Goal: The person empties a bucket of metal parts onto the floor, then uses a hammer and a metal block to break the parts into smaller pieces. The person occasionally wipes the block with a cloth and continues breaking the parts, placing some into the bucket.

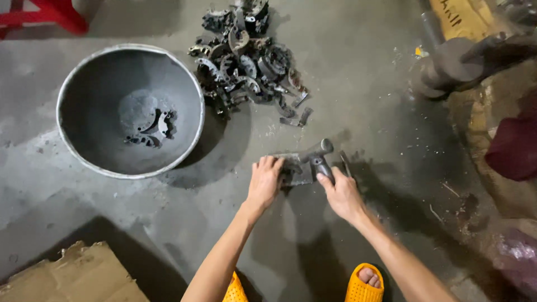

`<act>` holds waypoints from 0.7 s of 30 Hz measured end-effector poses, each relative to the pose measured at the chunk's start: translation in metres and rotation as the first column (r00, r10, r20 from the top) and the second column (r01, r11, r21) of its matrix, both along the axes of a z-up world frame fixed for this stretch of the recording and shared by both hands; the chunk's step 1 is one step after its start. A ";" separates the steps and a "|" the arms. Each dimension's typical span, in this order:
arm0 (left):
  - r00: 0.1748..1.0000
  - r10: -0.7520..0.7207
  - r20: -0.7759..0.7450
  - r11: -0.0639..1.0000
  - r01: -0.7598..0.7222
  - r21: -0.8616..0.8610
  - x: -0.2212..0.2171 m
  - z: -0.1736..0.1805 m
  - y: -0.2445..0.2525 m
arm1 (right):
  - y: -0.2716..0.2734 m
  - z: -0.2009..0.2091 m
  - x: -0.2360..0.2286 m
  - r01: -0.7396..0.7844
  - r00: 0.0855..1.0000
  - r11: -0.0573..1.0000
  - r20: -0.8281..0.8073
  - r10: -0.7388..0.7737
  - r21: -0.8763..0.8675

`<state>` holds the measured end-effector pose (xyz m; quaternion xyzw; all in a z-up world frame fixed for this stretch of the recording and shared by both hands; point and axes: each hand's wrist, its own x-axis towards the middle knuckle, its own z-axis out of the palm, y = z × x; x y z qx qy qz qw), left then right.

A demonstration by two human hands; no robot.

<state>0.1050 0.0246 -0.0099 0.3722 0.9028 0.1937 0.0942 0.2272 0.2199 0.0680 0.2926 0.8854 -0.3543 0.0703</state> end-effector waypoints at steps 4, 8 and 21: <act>0.987 0.158 0.009 0.987 -0.159 0.040 0.011 -0.032 -0.010 | -0.020 0.071 -0.019 -0.050 0.990 0.999 -0.130 0.049 -0.004; 0.969 0.229 0.088 0.971 -0.235 0.055 0.006 -0.041 -0.003 | -0.037 0.092 -0.028 -0.109 0.889 0.976 -0.421 0.181 0.189; 0.916 0.326 0.233 0.932 -0.353 0.081 0.009 -0.042 0.005 | -0.052 0.101 -0.041 -0.107 0.873 0.984 -0.460 0.162 0.145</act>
